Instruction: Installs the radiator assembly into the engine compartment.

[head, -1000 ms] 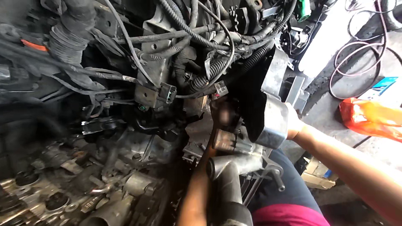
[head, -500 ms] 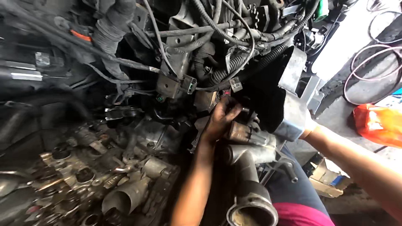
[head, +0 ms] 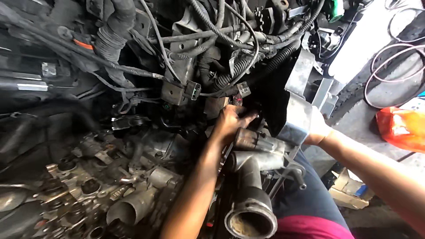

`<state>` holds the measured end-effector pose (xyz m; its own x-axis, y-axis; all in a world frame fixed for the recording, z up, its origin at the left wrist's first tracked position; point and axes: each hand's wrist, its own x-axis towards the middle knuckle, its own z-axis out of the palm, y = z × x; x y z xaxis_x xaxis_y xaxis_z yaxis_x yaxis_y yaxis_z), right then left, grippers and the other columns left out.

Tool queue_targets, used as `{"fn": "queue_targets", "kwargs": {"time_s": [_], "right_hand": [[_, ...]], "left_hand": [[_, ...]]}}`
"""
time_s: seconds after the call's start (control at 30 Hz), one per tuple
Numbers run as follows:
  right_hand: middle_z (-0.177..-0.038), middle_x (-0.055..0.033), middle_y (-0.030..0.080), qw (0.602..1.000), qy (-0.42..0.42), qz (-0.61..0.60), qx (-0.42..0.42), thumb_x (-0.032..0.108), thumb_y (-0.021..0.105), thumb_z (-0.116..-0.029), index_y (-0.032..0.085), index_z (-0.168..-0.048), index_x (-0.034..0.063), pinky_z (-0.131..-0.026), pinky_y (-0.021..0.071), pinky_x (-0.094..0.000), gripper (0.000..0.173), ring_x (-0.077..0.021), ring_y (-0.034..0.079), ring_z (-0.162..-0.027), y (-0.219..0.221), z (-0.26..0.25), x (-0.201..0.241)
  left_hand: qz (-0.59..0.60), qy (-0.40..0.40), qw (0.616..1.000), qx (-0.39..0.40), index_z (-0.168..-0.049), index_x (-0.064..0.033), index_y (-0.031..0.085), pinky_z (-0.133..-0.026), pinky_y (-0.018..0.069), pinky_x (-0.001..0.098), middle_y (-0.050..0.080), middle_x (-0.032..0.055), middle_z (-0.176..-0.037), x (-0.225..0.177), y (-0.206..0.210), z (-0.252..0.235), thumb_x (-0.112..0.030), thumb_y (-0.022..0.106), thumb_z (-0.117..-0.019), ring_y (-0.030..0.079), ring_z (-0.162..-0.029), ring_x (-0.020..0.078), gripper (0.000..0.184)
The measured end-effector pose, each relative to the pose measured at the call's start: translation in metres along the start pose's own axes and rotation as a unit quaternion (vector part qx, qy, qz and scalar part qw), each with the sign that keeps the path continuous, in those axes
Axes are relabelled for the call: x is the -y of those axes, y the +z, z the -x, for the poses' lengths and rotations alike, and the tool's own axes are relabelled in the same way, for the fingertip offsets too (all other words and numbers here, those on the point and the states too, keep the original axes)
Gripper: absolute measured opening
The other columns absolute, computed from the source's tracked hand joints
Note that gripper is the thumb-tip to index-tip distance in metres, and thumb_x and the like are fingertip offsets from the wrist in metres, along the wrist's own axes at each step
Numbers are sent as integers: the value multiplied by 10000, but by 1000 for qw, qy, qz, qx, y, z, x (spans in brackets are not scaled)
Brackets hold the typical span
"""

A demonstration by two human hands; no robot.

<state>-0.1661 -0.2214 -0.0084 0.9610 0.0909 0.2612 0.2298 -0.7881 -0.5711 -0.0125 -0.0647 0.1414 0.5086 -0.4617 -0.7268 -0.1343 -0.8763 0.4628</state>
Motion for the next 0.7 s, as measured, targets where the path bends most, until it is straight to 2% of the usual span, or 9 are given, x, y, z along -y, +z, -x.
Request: {"fn": "queue_targets", "kwargs": {"time_s": [0.03,0.1,0.2,0.37,0.47,0.53,0.6,0.7], "right_hand": [[-805,-119,709,1000,0,-3,-3,476,642,-741,752,-872,66,-519,504,-416,445,-266,688,-679,1,0,0],[-804,-117,708,1000,3,-2,-9,492,631,-753,752,-870,73,-515,500,-416,452,-265,687,-680,3,1,0],[-770,-115,692,1000,-1,-3,-11,481,643,-735,750,-851,63,-496,490,-419,447,-267,680,-654,3,0,0],[-750,-99,671,1000,-8,3,-10,488,666,-715,764,-867,75,-492,489,-405,451,-251,668,-641,3,0,-3],[-741,-103,662,1000,-8,1,-6,489,661,-724,751,-847,69,-484,486,-411,447,-256,664,-628,1,1,-2],[-751,-113,674,1000,-9,-3,-11,487,654,-724,751,-835,62,-481,484,-415,450,-265,668,-629,1,1,-2],[-764,-117,682,1000,-9,-6,-13,480,655,-719,751,-836,61,-489,491,-421,445,-270,671,-637,2,1,-3],[-750,-115,674,1000,-10,-4,-15,481,655,-715,746,-830,61,-475,481,-422,446,-270,664,-621,2,1,-4]], "left_hand": [[-1,30,1000,-4,-967,36,689,-706,505,376,650,167,-840,14,4,-8,-81,676,-983,602,-735,216,118],[33,89,995,-16,-826,-22,683,-556,463,396,606,112,-690,51,17,-34,-183,691,-978,551,-580,197,222],[52,107,993,-9,-752,-90,703,-534,446,397,607,47,-636,71,25,-61,-281,682,-975,555,-555,157,294],[99,-7,995,6,-748,-53,635,-495,415,357,546,67,-619,59,22,-42,-256,670,-989,491,-516,162,317],[88,10,996,11,-745,-58,651,-520,427,340,560,43,-629,61,22,-47,-248,690,-981,502,-536,132,307],[67,38,997,14,-697,-81,647,-522,435,326,562,3,-601,70,24,-56,-284,701,-973,514,-532,92,347],[50,55,997,21,-712,-59,659,-564,444,366,571,21,-620,73,24,-57,-301,693,-981,528,-569,117,364],[31,113,993,2,-708,-56,641,-561,441,353,554,9,-613,78,28,-56,-309,651,-994,527,-570,101,381]]}}
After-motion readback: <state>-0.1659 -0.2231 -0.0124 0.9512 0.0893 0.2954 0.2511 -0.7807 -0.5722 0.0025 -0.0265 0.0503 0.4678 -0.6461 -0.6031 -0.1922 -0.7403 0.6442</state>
